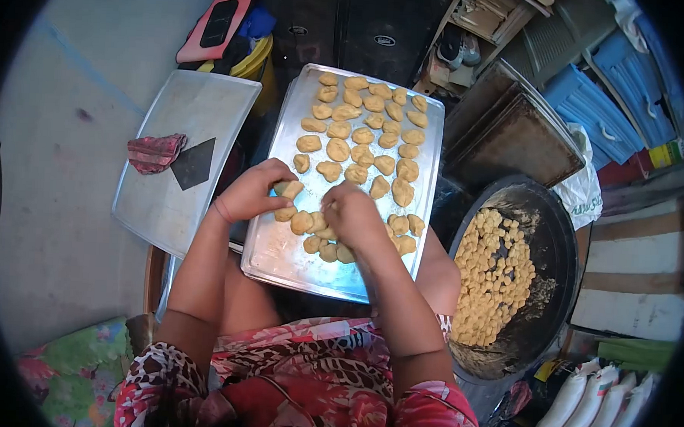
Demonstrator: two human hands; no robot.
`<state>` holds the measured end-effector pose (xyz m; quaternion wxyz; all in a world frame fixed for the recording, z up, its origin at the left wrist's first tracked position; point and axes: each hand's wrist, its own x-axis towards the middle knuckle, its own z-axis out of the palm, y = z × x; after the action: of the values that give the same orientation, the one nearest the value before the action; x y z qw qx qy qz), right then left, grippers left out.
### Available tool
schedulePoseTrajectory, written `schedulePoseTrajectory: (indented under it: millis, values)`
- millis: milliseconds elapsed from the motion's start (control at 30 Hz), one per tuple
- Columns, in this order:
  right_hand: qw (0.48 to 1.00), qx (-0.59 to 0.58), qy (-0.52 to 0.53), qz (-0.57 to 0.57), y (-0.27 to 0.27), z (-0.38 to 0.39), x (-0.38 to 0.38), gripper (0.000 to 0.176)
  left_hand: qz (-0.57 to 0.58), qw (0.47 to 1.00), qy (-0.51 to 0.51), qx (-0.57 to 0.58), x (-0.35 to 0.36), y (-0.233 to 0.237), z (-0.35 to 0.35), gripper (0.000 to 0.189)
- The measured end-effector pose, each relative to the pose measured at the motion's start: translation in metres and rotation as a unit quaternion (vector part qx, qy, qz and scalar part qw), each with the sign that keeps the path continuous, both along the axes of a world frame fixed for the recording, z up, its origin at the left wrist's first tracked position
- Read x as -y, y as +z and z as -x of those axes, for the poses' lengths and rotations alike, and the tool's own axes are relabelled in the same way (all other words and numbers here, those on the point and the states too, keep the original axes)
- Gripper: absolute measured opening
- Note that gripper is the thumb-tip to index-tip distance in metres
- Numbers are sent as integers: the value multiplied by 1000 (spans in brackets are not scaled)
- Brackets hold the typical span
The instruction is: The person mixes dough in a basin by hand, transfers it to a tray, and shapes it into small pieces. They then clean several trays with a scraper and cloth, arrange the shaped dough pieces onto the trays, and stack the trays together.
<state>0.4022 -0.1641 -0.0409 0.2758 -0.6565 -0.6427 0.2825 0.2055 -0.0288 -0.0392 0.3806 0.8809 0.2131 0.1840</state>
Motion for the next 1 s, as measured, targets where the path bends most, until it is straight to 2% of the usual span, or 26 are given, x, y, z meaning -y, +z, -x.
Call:
schedulePoseTrajectory:
  millis: [67,133,200,233,300,333,367,400,467,533,567,600,667,733,867,900,933,1000]
  values:
    - [991,-19,-120,-51,13,-4,6,25,-9,999,-31,-13,4,-4,-6,31]
    - [992,-32,-121,-9,18,-6,10,26,2,1000,-22,1,12,-3,-13,25]
    - [997,39,-60,30,9,-11,12,25,-27,999,-25,29,15,-9,-22,23]
    - [997,41,-58,28,8,-10,11,25,-91,994,-39,40,16,-11,-27,23]
    - [979,-7,-192,-72,10,-7,13,27,-127,991,-29,21,25,-14,-36,26]
    - [979,-7,-191,-70,11,-6,14,27,-162,987,-23,1,29,-15,-40,29]
    - [971,-71,-217,-66,12,-7,14,29,-163,987,-17,0,32,-19,-44,37]
    - [958,-134,-244,-62,13,-8,15,31,-162,987,-18,-1,33,-17,-43,37]
    - [958,-124,-247,-78,12,-13,17,31,-162,986,-16,-17,35,-12,-40,42]
    - [971,-48,-220,-83,12,-17,21,27,-172,985,-8,-25,29,-4,-32,36]
    - [971,-48,-221,-82,12,-16,22,27,-157,986,-7,-49,24,-5,-27,32]
    - [980,-38,-181,-69,12,-11,21,26,-141,987,-7,-73,19,-7,-23,28]
    - [993,-14,-105,-54,8,-1,17,24,-119,992,-3,-43,13,-15,-22,21]
    - [992,20,-99,-79,1,8,7,24,-155,987,29,-32,11,-16,-22,22]
    - [979,28,-167,-117,-1,9,-1,24,-234,970,57,-35,23,1,-27,18]
    - [974,-31,-195,-108,2,2,2,24,-234,970,55,-36,27,-1,-32,18]
    - [966,-88,-222,-96,4,-5,7,24,-235,971,37,4,32,-4,-38,16]
    - [964,-58,-241,-95,3,-18,14,19,-228,972,19,48,38,-14,-44,14]
